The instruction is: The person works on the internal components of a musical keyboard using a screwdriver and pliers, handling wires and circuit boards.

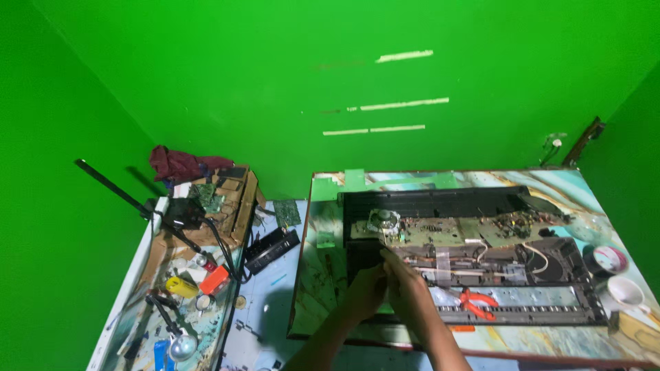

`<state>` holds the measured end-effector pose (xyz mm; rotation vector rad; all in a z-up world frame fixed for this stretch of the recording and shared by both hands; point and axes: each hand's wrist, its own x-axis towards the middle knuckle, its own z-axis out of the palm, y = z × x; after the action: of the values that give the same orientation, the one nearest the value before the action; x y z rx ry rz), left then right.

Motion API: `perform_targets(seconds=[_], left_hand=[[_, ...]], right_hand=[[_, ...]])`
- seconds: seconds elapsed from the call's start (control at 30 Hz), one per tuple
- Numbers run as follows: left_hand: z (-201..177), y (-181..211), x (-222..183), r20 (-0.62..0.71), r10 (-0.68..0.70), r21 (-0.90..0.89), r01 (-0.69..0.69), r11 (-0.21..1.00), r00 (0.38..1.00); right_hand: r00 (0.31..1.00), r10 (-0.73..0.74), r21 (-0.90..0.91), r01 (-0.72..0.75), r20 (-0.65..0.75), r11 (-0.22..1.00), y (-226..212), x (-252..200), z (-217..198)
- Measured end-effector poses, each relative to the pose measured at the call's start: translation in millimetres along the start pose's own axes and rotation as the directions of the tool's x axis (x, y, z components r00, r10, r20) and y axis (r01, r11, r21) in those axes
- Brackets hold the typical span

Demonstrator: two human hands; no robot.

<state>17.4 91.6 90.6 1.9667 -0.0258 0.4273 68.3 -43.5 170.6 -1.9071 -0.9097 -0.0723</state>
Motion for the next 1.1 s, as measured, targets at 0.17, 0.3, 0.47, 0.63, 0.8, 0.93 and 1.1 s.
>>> perform_targets(seconds=[0.17,0.3,0.47,0.63,0.8,0.93,1.1], left_hand=[[7.6,-2.4,22.0,-0.067,-0.058,0.133,0.067,0.989,0.996],[26.3,-7.5,7.0,-0.028,0.147,0.068,-0.145,0.987,0.989],[17.7,11.0,23.4,-0.065,-0.278,0.1,0.284,0.954,0.958],[33.4,36.5,38.1,-0.29,0.141,0.275,-0.058,0.96,0.947],[41.3,40.3,22.4,-0.157,-0.311,0.198,0.338,0.92,0.937],[32.5,41.8,19.3,-0.205,-0.213,0.143,0.244,0.959,0.955],[43.9,47.8,22.1,-0.195,-0.15,0.138,0.179,0.974,0.969]], right_hand=[[0.997,-0.015,-0.323,0.04,0.082,0.946,20.0,18.9,-12.5],[0.992,-0.056,-0.073,0.064,0.114,0.995,52.4,8.2,-17.5],[0.935,-0.331,0.05,0.327,0.125,0.944,75.2,27.8,-40.8],[0.922,-0.246,-0.007,0.26,0.3,0.966,69.4,46.6,-55.8],[0.822,-0.391,0.164,0.355,0.413,0.92,74.1,55.3,-63.6],[0.829,-0.318,0.146,0.283,0.46,0.948,75.8,55.6,-67.4],[0.787,-0.377,0.229,0.302,0.488,0.925,76.4,60.3,-70.5]])
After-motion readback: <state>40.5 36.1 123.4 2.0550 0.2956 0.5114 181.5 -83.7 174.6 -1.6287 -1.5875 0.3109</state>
